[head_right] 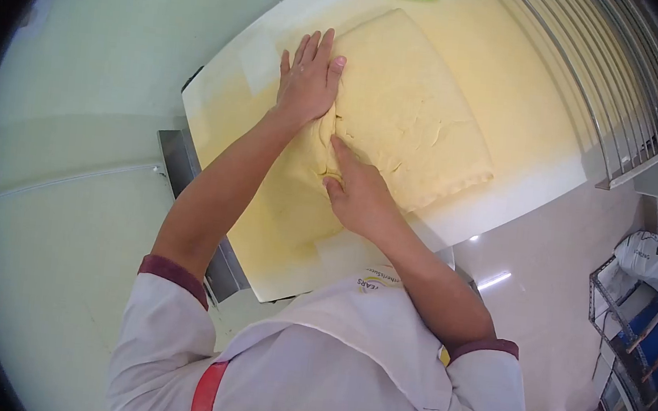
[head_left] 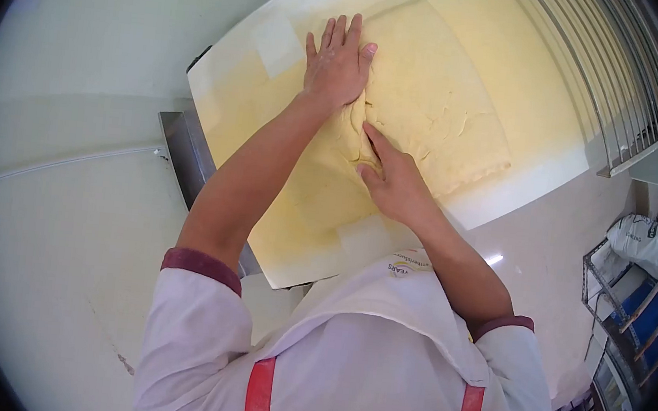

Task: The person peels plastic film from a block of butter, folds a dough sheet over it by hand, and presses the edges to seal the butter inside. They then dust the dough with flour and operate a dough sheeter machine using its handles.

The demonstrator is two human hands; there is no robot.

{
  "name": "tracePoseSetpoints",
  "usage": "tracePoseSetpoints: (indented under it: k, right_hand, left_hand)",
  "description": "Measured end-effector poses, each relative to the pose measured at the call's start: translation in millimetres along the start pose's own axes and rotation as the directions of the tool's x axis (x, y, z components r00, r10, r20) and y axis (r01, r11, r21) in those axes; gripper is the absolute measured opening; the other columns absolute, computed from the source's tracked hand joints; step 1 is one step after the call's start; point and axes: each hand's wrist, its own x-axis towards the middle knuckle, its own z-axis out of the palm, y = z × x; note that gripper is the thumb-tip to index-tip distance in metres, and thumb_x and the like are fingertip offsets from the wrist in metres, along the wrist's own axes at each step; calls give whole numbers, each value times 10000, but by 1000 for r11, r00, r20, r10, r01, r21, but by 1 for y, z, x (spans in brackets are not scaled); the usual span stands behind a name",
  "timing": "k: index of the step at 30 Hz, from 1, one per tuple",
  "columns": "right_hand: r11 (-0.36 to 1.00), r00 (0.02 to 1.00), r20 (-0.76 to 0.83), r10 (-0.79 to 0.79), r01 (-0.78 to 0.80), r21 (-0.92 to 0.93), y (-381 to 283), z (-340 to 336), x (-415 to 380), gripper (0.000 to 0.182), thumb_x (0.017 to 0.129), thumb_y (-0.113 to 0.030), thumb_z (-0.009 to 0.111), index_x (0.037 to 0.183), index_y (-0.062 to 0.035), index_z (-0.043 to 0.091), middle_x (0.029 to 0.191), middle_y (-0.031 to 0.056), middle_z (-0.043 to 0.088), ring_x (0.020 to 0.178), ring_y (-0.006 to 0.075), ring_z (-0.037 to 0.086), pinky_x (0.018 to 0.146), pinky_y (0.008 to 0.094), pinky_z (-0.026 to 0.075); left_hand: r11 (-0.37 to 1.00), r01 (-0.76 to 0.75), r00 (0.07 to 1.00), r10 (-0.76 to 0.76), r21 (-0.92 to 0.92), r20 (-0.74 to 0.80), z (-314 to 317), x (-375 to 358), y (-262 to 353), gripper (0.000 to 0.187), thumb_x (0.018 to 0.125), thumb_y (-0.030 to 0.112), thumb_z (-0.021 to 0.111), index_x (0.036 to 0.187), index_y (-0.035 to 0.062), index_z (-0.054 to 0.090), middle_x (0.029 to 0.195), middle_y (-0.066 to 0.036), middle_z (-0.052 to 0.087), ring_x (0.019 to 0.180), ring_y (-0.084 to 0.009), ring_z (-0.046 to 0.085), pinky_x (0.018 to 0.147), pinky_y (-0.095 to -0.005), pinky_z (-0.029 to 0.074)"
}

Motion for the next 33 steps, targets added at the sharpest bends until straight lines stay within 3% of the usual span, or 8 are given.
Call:
tracePoseSetpoints:
  k: [4,7,12,16,21,24,28,33]
  right_hand:
    - [991,990,-76,-116,110,-81,5,1,-5,597,873,-70,575,1399,70,329,1205,317,557,1063,455,571,919,474,451]
    - [997,995,-68,-70,66,-51,6,5,-9,593,874,-72,574,1394,76,330,1216,321,549,1076,454,565,926,474,448]
    - [994,994,19,111,-110,-17,-5,0,-5,595,882,-82,578,1407,58,335,1235,311,554,1158,421,548,983,418,427]
    - [999,999,-42,19,-21,-48,2,7,-3,594,872,-81,579,1386,86,332,1128,338,577,1032,460,579,905,476,457]
    - [994,997,-11,70,-71,-81,-4,3,-6,615,865,-65,587,1401,77,320,1169,327,563,1081,446,564,936,449,450]
    - [849,985,89,146,-171,500,17,9,1,631,850,-37,599,1407,67,320,1239,309,529,1140,416,542,970,401,438]
    - [974,995,-91,-50,69,215,14,12,-38,646,835,-15,606,1421,15,335,1193,271,540,1060,379,560,916,390,447]
    - [999,1000,11,-17,17,-39,-8,-2,-68,551,827,-6,602,1351,-27,434,1036,226,572,895,356,572,820,426,454]
  left_hand:
    - [914,-94,973,168,-395,156,-49,-11,-25,473,900,218,603,1357,130,522,1120,-128,602,1081,-275,564,964,-436,425]
    - [848,49,814,272,-527,513,-86,-26,-15,332,834,84,668,1166,106,657,869,-69,612,822,-238,580,762,-351,478]
    - [804,-161,837,419,-572,352,-43,-19,-11,109,836,52,643,945,49,633,862,-71,608,765,-235,580,698,-341,469]
    - [838,-287,858,440,-464,264,-36,-20,-5,55,825,36,639,846,28,589,859,-73,611,782,-235,593,696,-334,474]
    - [857,-115,949,245,-502,201,-52,-33,0,202,867,113,614,1067,80,619,1010,-88,628,949,-265,591,834,-387,468]
    - [955,-208,975,219,-212,28,-33,-46,19,410,938,237,520,1330,121,484,1318,-130,504,1233,-304,464,1027,-483,341]
    - [991,-136,982,137,-19,134,-14,-48,32,568,992,351,376,1503,137,250,1563,-146,217,1450,-336,186,1150,-568,106]
    - [990,-67,991,80,-123,106,-16,-53,33,576,996,343,362,1502,95,241,1541,-175,258,1430,-360,229,1144,-569,137]
